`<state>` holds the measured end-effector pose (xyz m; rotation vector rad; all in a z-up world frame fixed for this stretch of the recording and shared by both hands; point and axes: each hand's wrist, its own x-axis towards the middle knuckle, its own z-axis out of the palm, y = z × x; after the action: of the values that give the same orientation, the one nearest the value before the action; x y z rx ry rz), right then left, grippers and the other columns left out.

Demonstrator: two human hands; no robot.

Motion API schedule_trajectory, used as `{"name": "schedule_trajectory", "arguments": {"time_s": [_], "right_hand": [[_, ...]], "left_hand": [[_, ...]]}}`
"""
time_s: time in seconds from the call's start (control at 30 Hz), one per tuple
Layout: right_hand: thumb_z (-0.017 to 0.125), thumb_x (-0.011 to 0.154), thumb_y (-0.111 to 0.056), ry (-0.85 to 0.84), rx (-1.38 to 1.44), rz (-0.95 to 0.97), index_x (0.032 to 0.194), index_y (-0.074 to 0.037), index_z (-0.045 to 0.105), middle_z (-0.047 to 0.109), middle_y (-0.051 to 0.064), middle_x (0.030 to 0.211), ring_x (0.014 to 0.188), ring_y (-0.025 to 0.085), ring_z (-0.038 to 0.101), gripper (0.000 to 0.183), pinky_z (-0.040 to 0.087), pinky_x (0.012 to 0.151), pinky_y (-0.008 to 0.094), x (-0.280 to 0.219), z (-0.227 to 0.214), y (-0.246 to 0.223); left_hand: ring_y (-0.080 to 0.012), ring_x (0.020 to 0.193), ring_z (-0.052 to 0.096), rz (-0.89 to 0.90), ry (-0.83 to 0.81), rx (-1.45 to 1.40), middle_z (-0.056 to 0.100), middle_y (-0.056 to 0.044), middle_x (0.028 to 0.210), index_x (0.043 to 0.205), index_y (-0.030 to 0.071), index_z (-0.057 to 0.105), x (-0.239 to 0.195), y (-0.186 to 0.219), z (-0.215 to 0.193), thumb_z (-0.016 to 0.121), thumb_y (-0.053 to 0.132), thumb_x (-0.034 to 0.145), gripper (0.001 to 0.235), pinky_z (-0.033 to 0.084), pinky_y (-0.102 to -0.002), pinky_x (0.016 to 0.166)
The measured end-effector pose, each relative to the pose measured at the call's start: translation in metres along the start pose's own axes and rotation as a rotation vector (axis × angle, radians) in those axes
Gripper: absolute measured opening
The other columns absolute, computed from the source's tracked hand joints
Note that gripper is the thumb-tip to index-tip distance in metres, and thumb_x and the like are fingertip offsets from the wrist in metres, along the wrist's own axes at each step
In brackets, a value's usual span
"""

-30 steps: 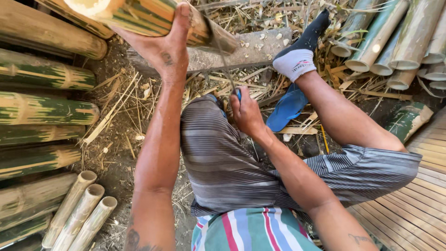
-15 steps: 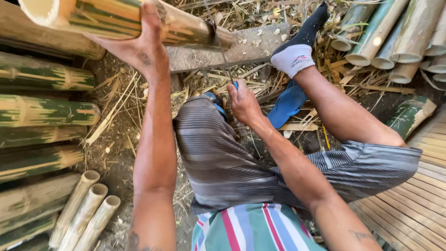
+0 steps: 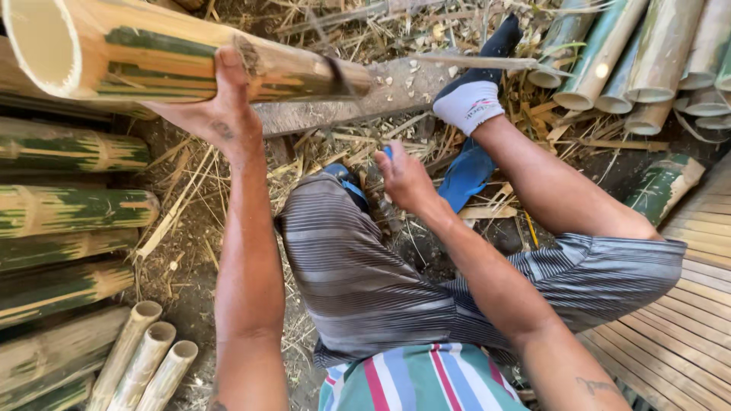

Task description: The person sits on the ground and uses a hand saw to cut a thick bamboo pole that is resting on a wooden block. They hold the bamboo with their left hand and saw with their right hand, eventually cutting through the pole and separating a segment.

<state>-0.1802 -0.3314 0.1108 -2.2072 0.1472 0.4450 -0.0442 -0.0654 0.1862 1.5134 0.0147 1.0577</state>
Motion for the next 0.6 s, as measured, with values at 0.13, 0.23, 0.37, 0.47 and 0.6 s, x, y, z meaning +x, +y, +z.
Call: {"name": "schedule_trajectory", "arguments": {"time_s": [0.13, 0.23, 0.37, 0.47, 0.6], "right_hand": [[0.042, 0.108, -0.04, 0.089, 0.006, -0.185, 0.117, -0.005, 0.049, 0.066, 0.024, 0.075, 0.074, 0.047, 0.066, 0.037, 0.05, 0.065, 0.057, -0.011, 0.018, -0.014], [0.041, 0.113, -0.038, 0.085, -0.016, -0.088, 0.112, -0.004, 0.052, 0.066, 0.021, 0.077, 0.071, 0.042, 0.068, 0.036, 0.053, 0.063, 0.055, 0.029, 0.024, 0.022], [0.04, 0.117, -0.036, 0.045, 0.031, -0.062, 0.109, -0.002, 0.053, 0.068, 0.017, 0.079, 0.067, 0.036, 0.071, 0.037, 0.057, 0.058, 0.053, 0.021, 0.002, 0.03], [0.039, 0.108, -0.033, -0.053, 0.07, -0.085, 0.119, -0.001, 0.044, 0.067, 0.021, 0.067, 0.059, 0.04, 0.07, 0.034, 0.057, 0.053, 0.053, -0.014, 0.008, -0.016], [0.049, 0.105, -0.033, 0.112, 0.069, -0.184, 0.122, -0.003, 0.047, 0.066, 0.026, 0.068, 0.065, 0.05, 0.066, 0.035, 0.052, 0.061, 0.059, -0.014, 0.024, -0.03]], "left_hand": [[-0.0346, 0.141, 0.045, -0.035, 0.018, -0.046, 0.032, -0.02, 0.158, 0.16, 0.009, 0.009, -0.006, 0.005, -0.004, 0.099, 0.038, 0.082, 0.123, 0.043, -0.059, 0.125], [-0.0364, 0.145, 0.047, -0.088, -0.004, -0.115, 0.034, -0.02, 0.157, 0.159, 0.008, 0.014, -0.005, 0.003, -0.017, 0.099, 0.038, 0.082, 0.119, 0.044, -0.059, 0.119], [-0.0323, 0.139, 0.052, 0.027, 0.053, 0.031, 0.04, -0.019, 0.153, 0.16, 0.01, 0.019, -0.003, -0.001, -0.013, 0.096, 0.039, 0.085, 0.111, 0.045, -0.056, 0.12], [-0.0316, 0.141, 0.05, 0.044, 0.08, 0.027, 0.035, -0.017, 0.159, 0.16, 0.011, 0.015, -0.006, 0.001, -0.004, 0.097, 0.037, 0.086, 0.113, 0.046, -0.057, 0.121], [-0.0342, 0.138, 0.052, 0.008, 0.093, 0.012, 0.038, -0.02, 0.154, 0.159, 0.009, 0.015, -0.017, 0.008, -0.007, 0.097, 0.035, 0.083, 0.114, 0.048, -0.057, 0.115]]}}
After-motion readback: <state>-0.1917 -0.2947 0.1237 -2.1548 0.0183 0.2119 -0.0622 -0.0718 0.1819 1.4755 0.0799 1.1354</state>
